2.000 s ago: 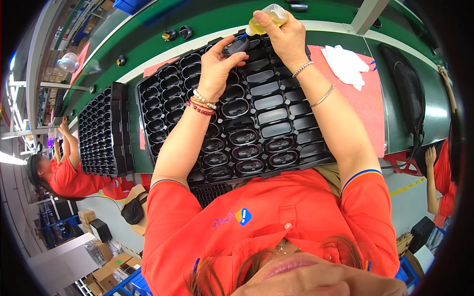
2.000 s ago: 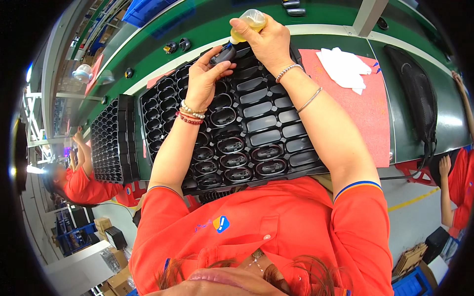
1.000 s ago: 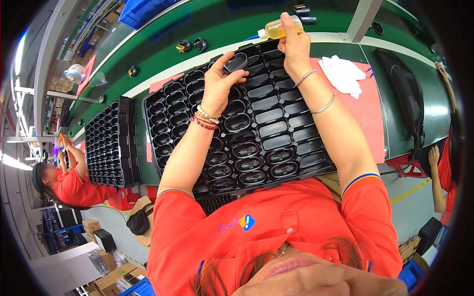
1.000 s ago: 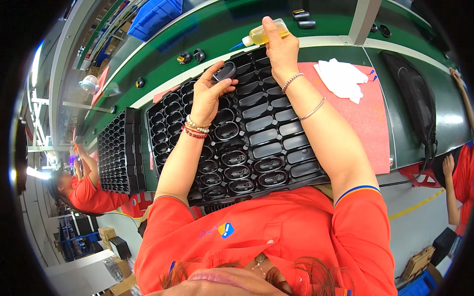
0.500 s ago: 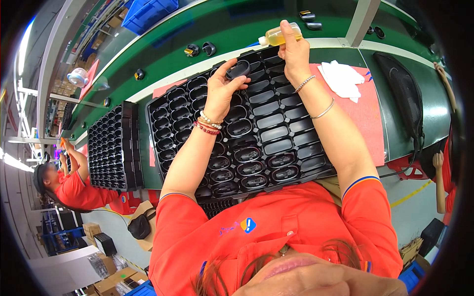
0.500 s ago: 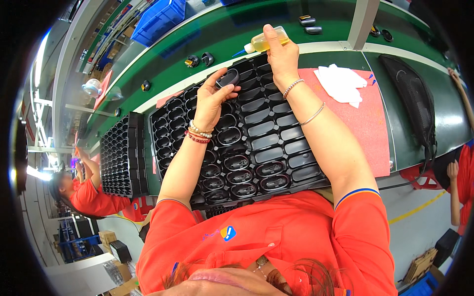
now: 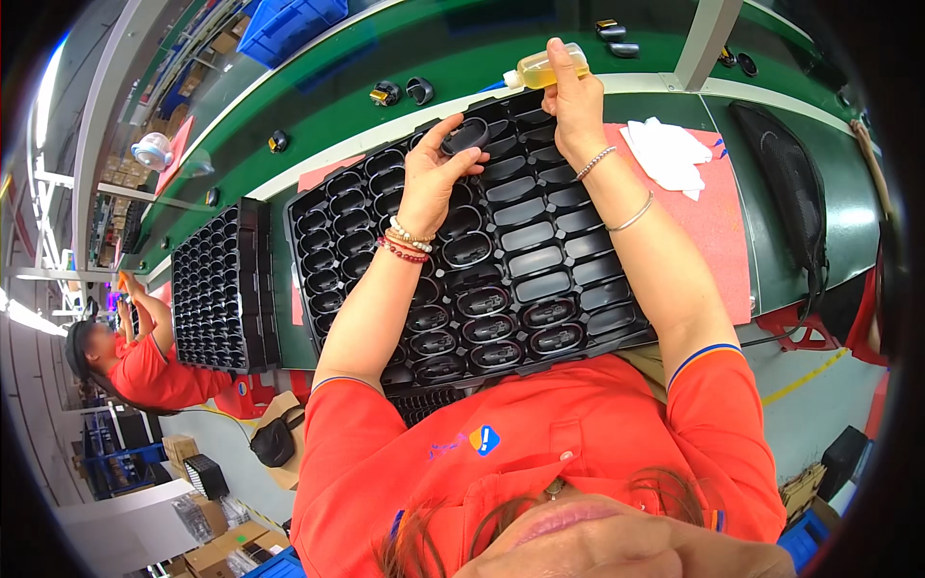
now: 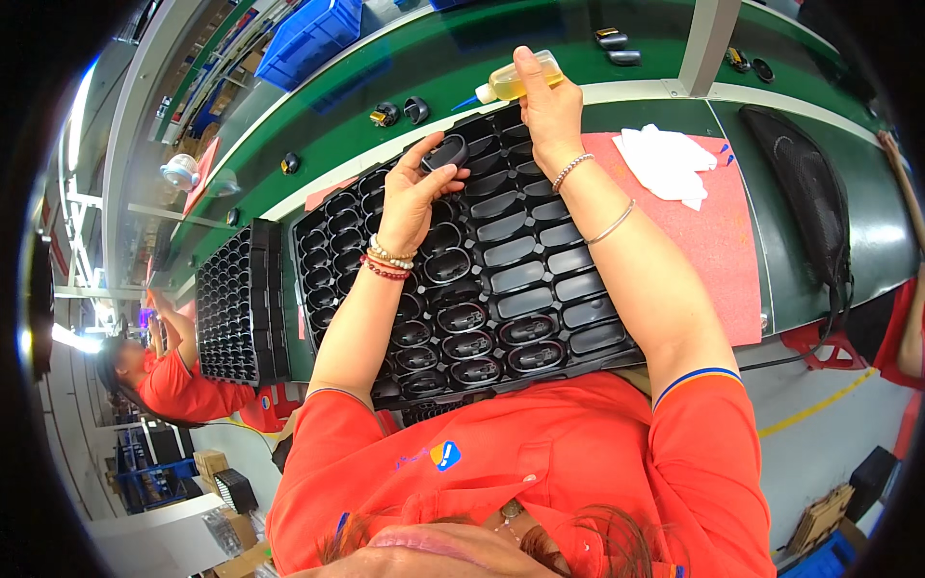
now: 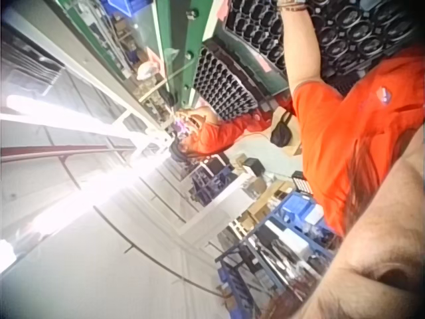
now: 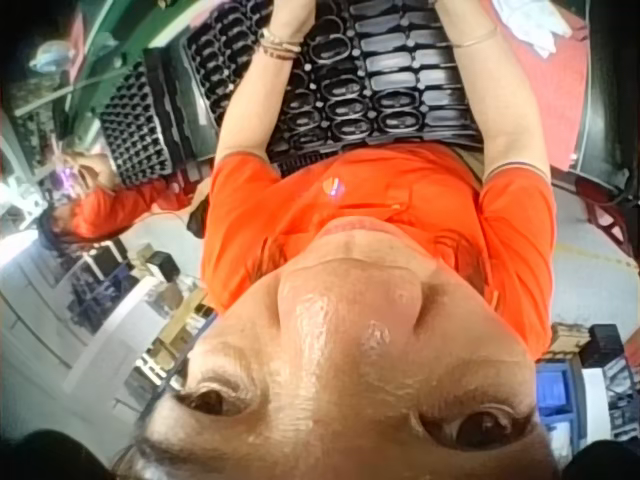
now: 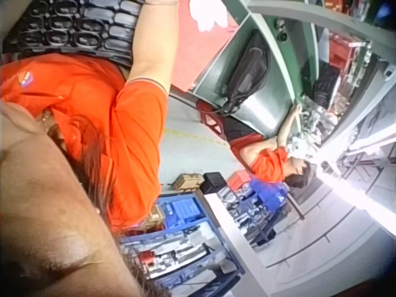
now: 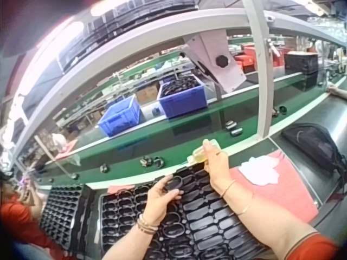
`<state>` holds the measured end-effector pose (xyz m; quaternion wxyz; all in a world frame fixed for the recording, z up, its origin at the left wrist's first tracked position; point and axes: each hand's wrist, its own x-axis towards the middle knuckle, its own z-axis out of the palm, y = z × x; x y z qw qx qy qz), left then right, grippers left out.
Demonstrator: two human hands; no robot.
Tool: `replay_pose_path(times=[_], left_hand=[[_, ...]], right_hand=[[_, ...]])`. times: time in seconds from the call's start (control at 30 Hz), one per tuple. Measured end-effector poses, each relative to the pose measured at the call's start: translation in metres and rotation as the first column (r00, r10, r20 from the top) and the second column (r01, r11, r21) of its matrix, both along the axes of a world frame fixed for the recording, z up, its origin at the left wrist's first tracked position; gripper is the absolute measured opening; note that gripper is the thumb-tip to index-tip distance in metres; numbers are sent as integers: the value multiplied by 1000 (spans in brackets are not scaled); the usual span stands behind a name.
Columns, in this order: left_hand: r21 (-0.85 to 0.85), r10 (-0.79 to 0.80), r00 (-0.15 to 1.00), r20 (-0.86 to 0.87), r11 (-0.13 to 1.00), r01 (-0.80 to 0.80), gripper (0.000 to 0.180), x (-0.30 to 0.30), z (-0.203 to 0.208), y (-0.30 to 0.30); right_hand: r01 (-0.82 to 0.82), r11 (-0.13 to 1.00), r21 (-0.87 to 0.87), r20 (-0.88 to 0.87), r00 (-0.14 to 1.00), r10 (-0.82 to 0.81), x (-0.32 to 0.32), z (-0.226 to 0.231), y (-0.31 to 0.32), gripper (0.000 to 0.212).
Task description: Applying liquid from an applicator bottle to components arranged in a tray on an assembly line.
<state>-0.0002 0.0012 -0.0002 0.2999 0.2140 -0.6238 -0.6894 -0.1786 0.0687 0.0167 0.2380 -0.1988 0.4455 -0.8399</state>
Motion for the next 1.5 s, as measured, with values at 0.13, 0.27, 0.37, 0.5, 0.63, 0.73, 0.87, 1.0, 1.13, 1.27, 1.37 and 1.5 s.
replay_pose_path(times=[0.13, 0.27, 0.37, 0.5, 0.63, 0.73, 0.87, 1.0, 1.13, 1.27, 1.37, 1.5], left_hand=[[4, -1, 1000, 1, 1000, 1, 52, 0, 1, 1], [-4, -12, 1000, 7, 1000, 12, 51, 0, 0, 0], [0, -10, 1000, 12, 1000, 10, 51, 0, 1, 0], [1, -13, 1000, 11, 1000, 13, 50, 0, 0, 0], [-5, -14, 1000, 6, 1000, 14, 50, 1, -1, -1], [-1, -16, 1000, 3, 1000, 16, 51, 0, 0, 0], [-7, -15, 1000, 15, 1000, 15, 53, 1, 1, 0], [3, -16, 1000, 4, 1000, 16, 55, 1, 1, 1], [7, -15, 1000, 1, 1000, 15, 56, 1, 1, 1], [-9, -7, 1000, 7, 1000, 7, 56, 1, 1, 2], [-14, -7, 1000, 0, 1000, 7, 54, -1, 3, 2], [-16, -10, 1000, 17, 1000, 11, 49, 0, 3, 1]], right_hand=[[-7, 1000, 26, -2, 1000, 7, 0, 2, 1, 39], [-9, 1000, 16, -1, 1000, 9, 0, 0, 1, 41], [-5, 1000, 16, -6, 1000, 5, 0, 2, 1, 42], [-3, 1000, 12, -16, 1000, 3, 1, 3, 3, 43], [-9, 1000, 18, -19, 1000, 9, 0, 3, 2, 44], [9, 1000, 23, 4, 1000, -9, 0, 2, 2, 44], [3, 1000, 1, 24, 1000, -3, -1, -1, 2, 41], [13, 1000, 14, 31, 999, -14, 0, 0, 1, 41], [13, 1000, 7, 36, 999, -13, 0, 2, 3, 41], [13, 1000, 0, 29, 999, -13, -1, -1, 2, 41], [25, 1000, 0, 37, 999, -25, -1, 1, 1, 41], [24, 1000, -9, 4, 1000, -24, -3, 0, 1, 41]])
